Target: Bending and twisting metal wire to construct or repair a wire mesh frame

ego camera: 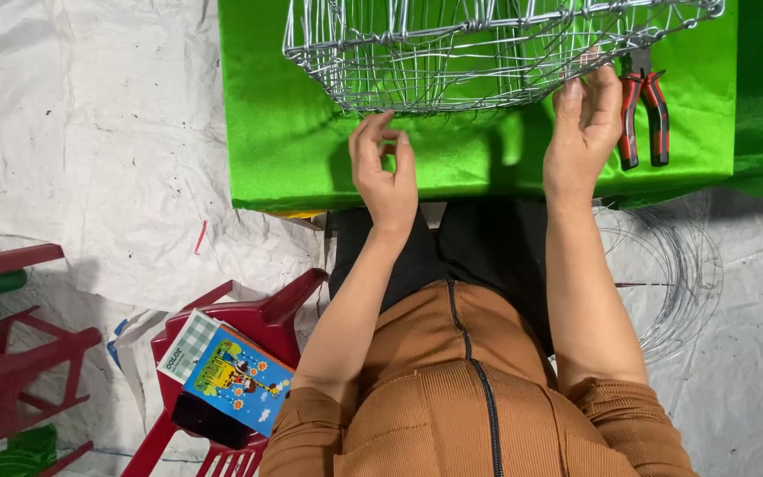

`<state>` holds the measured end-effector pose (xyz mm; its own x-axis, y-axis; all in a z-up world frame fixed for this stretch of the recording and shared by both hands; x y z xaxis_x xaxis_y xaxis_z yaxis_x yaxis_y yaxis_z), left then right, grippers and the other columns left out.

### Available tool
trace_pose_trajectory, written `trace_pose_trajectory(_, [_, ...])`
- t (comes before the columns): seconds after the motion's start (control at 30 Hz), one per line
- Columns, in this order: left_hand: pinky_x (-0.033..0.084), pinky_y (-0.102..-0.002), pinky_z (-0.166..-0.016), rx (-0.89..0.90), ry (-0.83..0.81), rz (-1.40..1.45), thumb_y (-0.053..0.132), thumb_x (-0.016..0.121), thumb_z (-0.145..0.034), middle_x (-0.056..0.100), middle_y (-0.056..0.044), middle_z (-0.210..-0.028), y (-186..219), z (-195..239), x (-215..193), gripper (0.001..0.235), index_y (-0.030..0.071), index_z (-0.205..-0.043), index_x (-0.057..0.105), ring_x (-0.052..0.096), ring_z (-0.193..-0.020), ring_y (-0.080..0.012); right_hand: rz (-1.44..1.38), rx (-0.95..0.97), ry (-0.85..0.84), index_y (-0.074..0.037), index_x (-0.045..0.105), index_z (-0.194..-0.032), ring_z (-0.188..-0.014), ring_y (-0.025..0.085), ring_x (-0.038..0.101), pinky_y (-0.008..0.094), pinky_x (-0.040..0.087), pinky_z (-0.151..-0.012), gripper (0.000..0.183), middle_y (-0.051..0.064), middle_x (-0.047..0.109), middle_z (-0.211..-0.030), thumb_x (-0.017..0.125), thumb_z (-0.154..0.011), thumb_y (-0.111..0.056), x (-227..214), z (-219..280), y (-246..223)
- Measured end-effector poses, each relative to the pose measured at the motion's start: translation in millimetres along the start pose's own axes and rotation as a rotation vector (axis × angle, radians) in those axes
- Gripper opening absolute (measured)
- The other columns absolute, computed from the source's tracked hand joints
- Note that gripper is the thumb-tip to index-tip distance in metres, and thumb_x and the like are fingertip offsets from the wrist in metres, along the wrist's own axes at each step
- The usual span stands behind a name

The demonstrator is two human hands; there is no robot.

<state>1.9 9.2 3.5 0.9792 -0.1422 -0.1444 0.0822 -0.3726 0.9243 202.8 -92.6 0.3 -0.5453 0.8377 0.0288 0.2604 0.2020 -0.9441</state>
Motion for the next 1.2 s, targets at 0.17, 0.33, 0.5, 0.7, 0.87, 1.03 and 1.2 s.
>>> trace_pose_trajectory(0.17, [0.06,-0.031,-0.082,0.026,-0.02,-0.066,0.002,0.059,-0.104,0.056,-0.007,-0.133,-10.1,6.7,9.2,0.033,0.012,-0.136,0.062,0.065,-0.099,-0.0157,-0.011,-0.011,0.007,-0.003,0.05,-0.132,-0.108,0.018,0.056,0.034,0.056,-0.097,0.026,0.008,0.055,-0.117,0.058,-0.113,-0.019,1.4,-0.1,-1.3])
trace_pose_trajectory(0.33, [0.062,-0.029,-0.083,0.023,-0.015,-0.057,0.0,0.06,-0.104,0.054,-0.006,-0.132,-21.1,12.7,13.1,0.038,0.012,-0.139,0.06,0.065,-0.098,-0.0141,0.006,-0.009,-0.012,-0.004,0.051,-0.137,-0.107,0.017,0.056,0.034,0.056,-0.094,0.027,0.007,0.057,-0.12,0.056,-0.114,-0.016,-0.3,4.0,3.3])
trace_pose_trajectory(0.5, [0.061,-0.028,-0.084,0.058,-0.061,-0.056,-0.002,0.063,-0.102,0.053,-0.007,-0.136,-23.3,15.1,22.0,0.042,0.012,-0.142,0.058,0.063,-0.1,-0.015,0.001,0.022,-0.006,-0.005,0.051,-0.136,-0.112,0.018,0.058,0.037,0.057,-0.099,0.028,0.007,0.058,-0.121,0.058,-0.113,-0.02,0.9,5.5,1.2])
trace_pose_trajectory(0.7, [0.06,-0.028,-0.082,0.033,-0.075,-0.069,0.0,0.064,-0.102,0.052,-0.006,-0.137,-23.0,14.9,23.8,0.042,0.013,-0.141,0.057,0.061,-0.099,-0.0135,0.0,0.005,-0.007,-0.005,0.052,-0.137,-0.112,0.018,0.056,0.037,0.056,-0.098,0.029,0.007,0.057,-0.121,0.058,-0.113,-0.021,1.3,5.8,5.3])
trace_pose_trajectory(0.87, [0.06,-0.028,-0.082,0.008,-0.105,-0.085,0.001,0.062,-0.103,0.051,-0.006,-0.137,-16.8,12.7,22.2,0.042,0.012,-0.142,0.057,0.06,-0.1,-0.0134,0.018,-0.002,-0.017,-0.004,0.051,-0.138,-0.116,0.02,0.057,0.039,0.057,-0.099,0.031,0.01,0.057,-0.125,0.056,-0.114,-0.022,1.8,5.4,3.4])
trace_pose_trajectory(1.03, [0.06,-0.028,-0.08,-0.013,-0.122,-0.079,0.002,0.062,-0.102,0.051,-0.007,-0.141,-16.1,13.8,17.9,0.043,0.013,-0.143,0.056,0.063,-0.1,-0.0135,0.038,0.016,-0.027,-0.003,0.05,-0.137,-0.113,0.02,0.057,0.039,0.058,-0.097,0.032,0.009,0.057,-0.123,0.056,-0.114,-0.024,-0.5,5.2,1.0])
trace_pose_trajectory(1.2, [0.062,-0.03,-0.086,-0.029,-0.09,-0.052,0.004,0.06,-0.103,0.058,-0.008,-0.136,-8.9,12.4,0.7,0.04,0.013,-0.142,0.058,0.066,-0.105,-0.0166,0.038,0.068,-0.012,-0.004,0.054,-0.133,-0.114,0.016,0.058,0.038,0.059,-0.098,0.032,0.005,0.058,-0.121,0.058,-0.112,-0.028,-5.1,2.1,-4.0])
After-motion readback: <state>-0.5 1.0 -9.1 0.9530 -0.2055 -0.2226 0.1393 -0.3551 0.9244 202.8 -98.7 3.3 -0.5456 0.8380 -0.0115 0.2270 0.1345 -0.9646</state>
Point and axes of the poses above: each hand's wrist, its own z-axis away from the middle knuckle, its own x-axis out of the palm, y = z × x, the point moved 1 cm from there along -z, towards the middle knuckle
